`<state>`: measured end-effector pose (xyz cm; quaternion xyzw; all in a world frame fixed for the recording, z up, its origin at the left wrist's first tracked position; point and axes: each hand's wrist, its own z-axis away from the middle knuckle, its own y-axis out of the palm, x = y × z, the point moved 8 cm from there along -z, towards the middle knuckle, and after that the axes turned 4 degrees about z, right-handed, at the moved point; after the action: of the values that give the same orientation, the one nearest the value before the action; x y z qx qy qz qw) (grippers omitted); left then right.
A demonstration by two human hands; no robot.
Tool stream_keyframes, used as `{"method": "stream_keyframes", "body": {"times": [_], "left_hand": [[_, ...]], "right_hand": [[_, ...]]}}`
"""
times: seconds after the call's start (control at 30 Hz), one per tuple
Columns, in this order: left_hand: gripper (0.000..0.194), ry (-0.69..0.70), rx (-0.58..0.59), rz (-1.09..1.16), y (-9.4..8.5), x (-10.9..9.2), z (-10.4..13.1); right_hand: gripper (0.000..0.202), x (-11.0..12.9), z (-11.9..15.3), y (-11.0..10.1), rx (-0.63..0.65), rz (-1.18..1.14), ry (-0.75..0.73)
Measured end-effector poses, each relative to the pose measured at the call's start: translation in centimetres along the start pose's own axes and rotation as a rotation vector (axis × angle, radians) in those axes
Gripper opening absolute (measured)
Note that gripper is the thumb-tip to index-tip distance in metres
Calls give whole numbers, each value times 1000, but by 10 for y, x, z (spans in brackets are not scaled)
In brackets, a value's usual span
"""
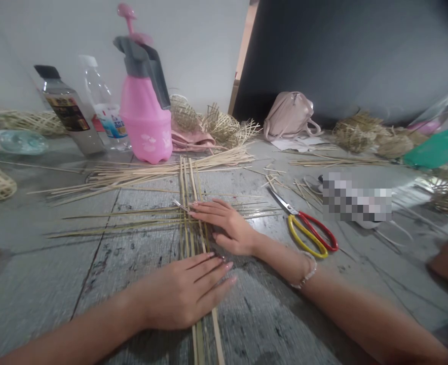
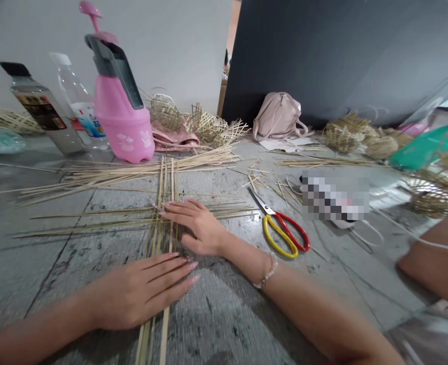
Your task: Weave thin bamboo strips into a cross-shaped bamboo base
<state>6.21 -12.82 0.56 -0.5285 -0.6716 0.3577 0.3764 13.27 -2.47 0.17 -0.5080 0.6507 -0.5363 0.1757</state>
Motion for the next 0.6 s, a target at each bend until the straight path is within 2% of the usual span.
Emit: {"method": "stream_keyframes", "body": {"times": [0.07,0.13,0.27,0.33,0.6], "left_hand": [[36,11,9,-2,2,-1,1],[36,14,10,0,4,-1,2],[36,7,5,-1,4,-2,2],[36,11,23,-3,5,-4,1],[37,38,30,58,3,-16,-1]], "right_hand": [[48,-1,0,-4,-34,-19,17],[47,0,-2,-1,-12,1,39],[58,3,-3,22,198,93,16],[58,3,-3,28,245,124,18],[58,-2,-2,30,225,141,28]]}}
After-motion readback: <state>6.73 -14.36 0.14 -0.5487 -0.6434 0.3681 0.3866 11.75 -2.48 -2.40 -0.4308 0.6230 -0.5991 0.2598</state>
